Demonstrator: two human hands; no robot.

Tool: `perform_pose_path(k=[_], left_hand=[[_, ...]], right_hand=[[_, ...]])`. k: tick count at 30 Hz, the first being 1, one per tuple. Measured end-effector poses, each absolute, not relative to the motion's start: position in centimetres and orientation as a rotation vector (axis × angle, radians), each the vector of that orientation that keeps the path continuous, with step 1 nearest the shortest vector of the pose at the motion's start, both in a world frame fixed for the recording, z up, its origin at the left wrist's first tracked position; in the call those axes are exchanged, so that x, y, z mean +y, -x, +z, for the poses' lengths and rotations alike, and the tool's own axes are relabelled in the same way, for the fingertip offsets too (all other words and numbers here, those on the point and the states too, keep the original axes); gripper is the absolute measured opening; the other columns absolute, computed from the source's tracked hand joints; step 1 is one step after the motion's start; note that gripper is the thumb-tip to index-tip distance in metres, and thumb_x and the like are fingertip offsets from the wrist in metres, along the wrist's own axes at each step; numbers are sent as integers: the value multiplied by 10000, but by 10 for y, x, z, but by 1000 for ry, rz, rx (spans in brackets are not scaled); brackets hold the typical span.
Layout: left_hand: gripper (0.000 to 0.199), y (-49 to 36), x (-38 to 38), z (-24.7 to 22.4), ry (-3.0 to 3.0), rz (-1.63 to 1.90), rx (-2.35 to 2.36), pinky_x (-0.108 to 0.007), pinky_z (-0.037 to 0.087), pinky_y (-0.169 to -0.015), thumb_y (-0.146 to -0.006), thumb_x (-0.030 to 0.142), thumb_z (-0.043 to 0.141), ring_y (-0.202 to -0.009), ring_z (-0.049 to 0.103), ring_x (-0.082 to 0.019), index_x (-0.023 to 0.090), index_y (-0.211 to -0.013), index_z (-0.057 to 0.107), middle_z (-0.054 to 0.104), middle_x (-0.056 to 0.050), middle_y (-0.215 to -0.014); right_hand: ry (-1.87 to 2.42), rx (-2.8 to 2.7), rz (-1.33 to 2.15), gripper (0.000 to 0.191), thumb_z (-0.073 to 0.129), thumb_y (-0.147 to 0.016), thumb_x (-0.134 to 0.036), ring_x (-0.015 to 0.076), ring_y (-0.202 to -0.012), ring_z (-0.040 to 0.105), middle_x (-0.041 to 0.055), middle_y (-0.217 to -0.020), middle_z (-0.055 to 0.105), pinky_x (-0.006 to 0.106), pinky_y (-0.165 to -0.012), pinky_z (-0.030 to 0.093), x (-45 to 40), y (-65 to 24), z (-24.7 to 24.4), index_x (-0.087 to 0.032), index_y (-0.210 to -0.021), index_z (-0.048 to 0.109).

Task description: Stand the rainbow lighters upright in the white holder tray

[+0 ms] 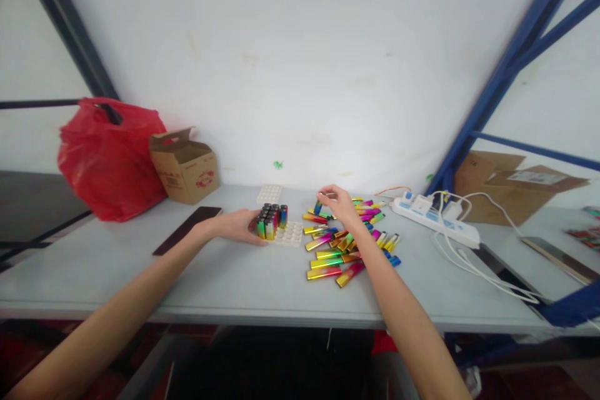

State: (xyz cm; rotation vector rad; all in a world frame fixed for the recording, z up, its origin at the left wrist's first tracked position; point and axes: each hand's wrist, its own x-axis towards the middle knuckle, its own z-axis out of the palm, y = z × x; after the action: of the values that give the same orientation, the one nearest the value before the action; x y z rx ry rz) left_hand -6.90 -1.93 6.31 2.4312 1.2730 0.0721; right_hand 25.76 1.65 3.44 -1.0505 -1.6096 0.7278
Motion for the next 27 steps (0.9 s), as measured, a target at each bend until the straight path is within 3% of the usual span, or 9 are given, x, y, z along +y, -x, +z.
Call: perform_pose_path(k=[3, 5, 8, 11, 14, 17, 20, 23, 27], left_hand=[[712, 69, -20, 64, -2430, 65, 1289, -286, 438, -622, -674, 700, 724, -764, 617, -219, 186, -1151, 597, 666, -33, -880], [698, 69, -19, 64, -2424, 55, 1298, -289, 431, -610, -672, 691, 722, -743, 617, -219, 182, -1131, 596, 660, -32, -858], [695, 69, -19, 63, -2438, 57, 1278, -289, 428, -604, -674, 695, 716, -732, 620, -217, 185, -1127, 588, 653, -27, -843], [711, 70, -18, 63, -2451, 66, 1274, -286, 429, -610, -676, 708, 714, -739, 620, -215, 188, -1144, 583, 656, -24, -852], [721, 69, -19, 62, -2447, 74, 1278, -282, 426, -614, -677, 692, 725, -745, 617, -213, 185, -1169, 585, 663, -26, -862], [732, 70, -19, 62, -2442, 90, 1264, -279, 425, -614, -676, 694, 729, -745, 618, -211, 193, -1190, 586, 668, -22, -865], [729, 71, -17, 59, -2449, 102, 1246, -281, 428, -612, -673, 690, 738, -730, 617, -206, 193, -1184, 585, 663, -17, -853], [710, 72, -16, 56, -2448, 131, 1221, -280, 432, -610, -684, 669, 741, -719, 616, -198, 196, -1188, 580, 661, -11, -847], [672, 71, -16, 56, -2451, 149, 1214, -275, 424, -594, -690, 645, 743, -715, 607, -193, 195, -1165, 587, 658, -9, -842]], right_hand=[[1020, -1505, 857, 433, 752, -762, -603, 104, -553, 546, -30, -703, 643, 237, -527, 438, 14, -250, 33, -194, -845, 636], [991, -1414, 1001, 456, 783, -733, -608, 97, -544, 564, -35, -704, 651, 237, -549, 465, 10, -245, 32, -201, -825, 600], [862, -1236, 1234, 471, 889, -650, -501, 152, -739, 716, -7, -844, 727, 286, -756, 566, 4, -237, 34, -214, -831, 562], [716, -1130, 1381, 459, 934, -615, -360, 212, -974, 748, -13, -870, 738, 347, -968, 550, -2, -232, 37, -225, -829, 551], [692, -1115, 1487, 400, 889, -668, -289, 215, -987, 745, -20, -856, 726, 381, -1001, 547, -7, -228, 39, -235, -942, 604], [762, -1193, 1565, 454, 799, -737, -245, 183, -870, 735, -28, -834, 684, 387, -923, 579, -12, -225, 39, -250, -1154, 620], [816, -1284, 1558, 413, 751, -774, -294, 129, -686, 649, -43, -744, 605, 296, -722, 571, -17, -218, 37, -228, -1161, 622], [851, -1351, 1514, 376, 761, -780, -429, 65, -501, 454, -72, -679, 520, 199, -480, 404, -21, -209, 36, -214, -1044, 602], [919, -1399, 1400, 451, 735, -774, -606, 30, -424, 251, -95, -633, 429, 164, -391, 190, -21, -200, 35, -225, -882, 521]])
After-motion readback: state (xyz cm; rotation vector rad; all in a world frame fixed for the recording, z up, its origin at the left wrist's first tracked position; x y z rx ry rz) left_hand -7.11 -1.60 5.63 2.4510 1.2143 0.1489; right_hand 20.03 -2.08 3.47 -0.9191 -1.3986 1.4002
